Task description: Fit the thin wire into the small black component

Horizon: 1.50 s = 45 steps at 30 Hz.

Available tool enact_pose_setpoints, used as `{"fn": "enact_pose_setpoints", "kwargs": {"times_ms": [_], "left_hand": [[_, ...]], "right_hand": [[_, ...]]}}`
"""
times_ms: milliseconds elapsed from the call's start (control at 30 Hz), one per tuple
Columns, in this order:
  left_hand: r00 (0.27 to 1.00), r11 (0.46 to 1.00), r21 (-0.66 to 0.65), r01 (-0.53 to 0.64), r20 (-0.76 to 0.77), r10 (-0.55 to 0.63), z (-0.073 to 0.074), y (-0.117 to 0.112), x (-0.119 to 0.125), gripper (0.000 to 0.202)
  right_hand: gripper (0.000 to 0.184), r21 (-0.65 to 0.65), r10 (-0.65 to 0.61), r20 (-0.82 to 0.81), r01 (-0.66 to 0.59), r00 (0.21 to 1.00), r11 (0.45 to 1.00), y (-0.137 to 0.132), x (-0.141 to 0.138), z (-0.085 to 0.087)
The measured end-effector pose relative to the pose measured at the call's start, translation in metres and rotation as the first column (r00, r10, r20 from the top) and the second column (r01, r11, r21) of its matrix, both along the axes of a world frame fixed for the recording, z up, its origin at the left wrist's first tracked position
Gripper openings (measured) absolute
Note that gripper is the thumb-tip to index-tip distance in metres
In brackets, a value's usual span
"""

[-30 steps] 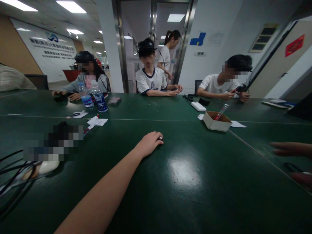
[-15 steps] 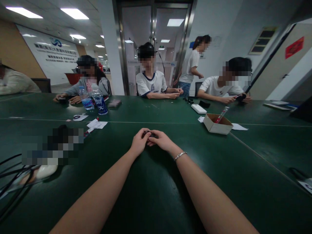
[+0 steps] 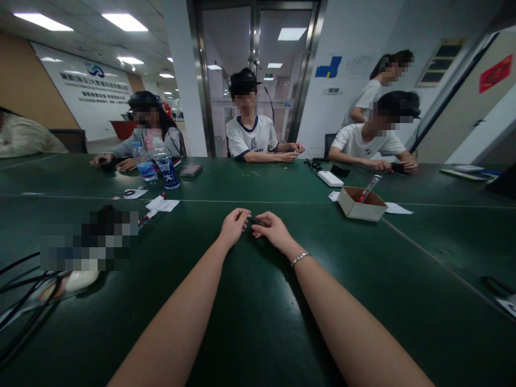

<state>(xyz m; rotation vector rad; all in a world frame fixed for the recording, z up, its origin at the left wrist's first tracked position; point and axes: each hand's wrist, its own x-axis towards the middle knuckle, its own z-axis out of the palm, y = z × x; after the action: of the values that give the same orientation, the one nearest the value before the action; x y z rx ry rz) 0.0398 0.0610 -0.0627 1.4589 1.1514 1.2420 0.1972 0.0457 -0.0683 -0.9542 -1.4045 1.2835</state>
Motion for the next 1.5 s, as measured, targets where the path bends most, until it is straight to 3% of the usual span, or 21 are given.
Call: {"fn": "enact_pose_setpoints", "kwargs": {"times_ms": [133,467,633,1167,1500], "left_hand": [[0.993,0.992,-0.039,0.118,0.006,-0.118,0.005,-0.006,-0.001,0.026],[0.959,0.957,-0.064,0.284,0.026,-0.283,0.01,-0.005,-0.013,0.033],[0.962,0.96,-0.067,0.273,0.003,-0.274,0.006,0.0,-0.014,0.037],[0.958,0.957,-0.112,0.267,-0.073,-0.276,0.01,-0.001,-0.012,0.035],[0.977,0.974,-0.155,0.167,-0.109,-0.185,0.005,0.005,-0.011,0.037]], "right_hand": [[0.036,0.023,-0.03,-0.059,0.032,0.998,0.999,-0.002,0.003,0.003],[0.028,-0.13,-0.068,-0.232,0.038,0.97,0.991,0.003,0.008,0.004],[0.026,-0.13,-0.054,-0.268,0.02,0.962,0.991,0.002,0.008,0.003],[0.027,-0.058,-0.109,-0.148,0.101,0.983,0.993,0.001,0.003,0.001],[0.029,0.004,-0.11,-0.061,0.11,0.992,0.994,-0.001,0.002,0.004]]}}
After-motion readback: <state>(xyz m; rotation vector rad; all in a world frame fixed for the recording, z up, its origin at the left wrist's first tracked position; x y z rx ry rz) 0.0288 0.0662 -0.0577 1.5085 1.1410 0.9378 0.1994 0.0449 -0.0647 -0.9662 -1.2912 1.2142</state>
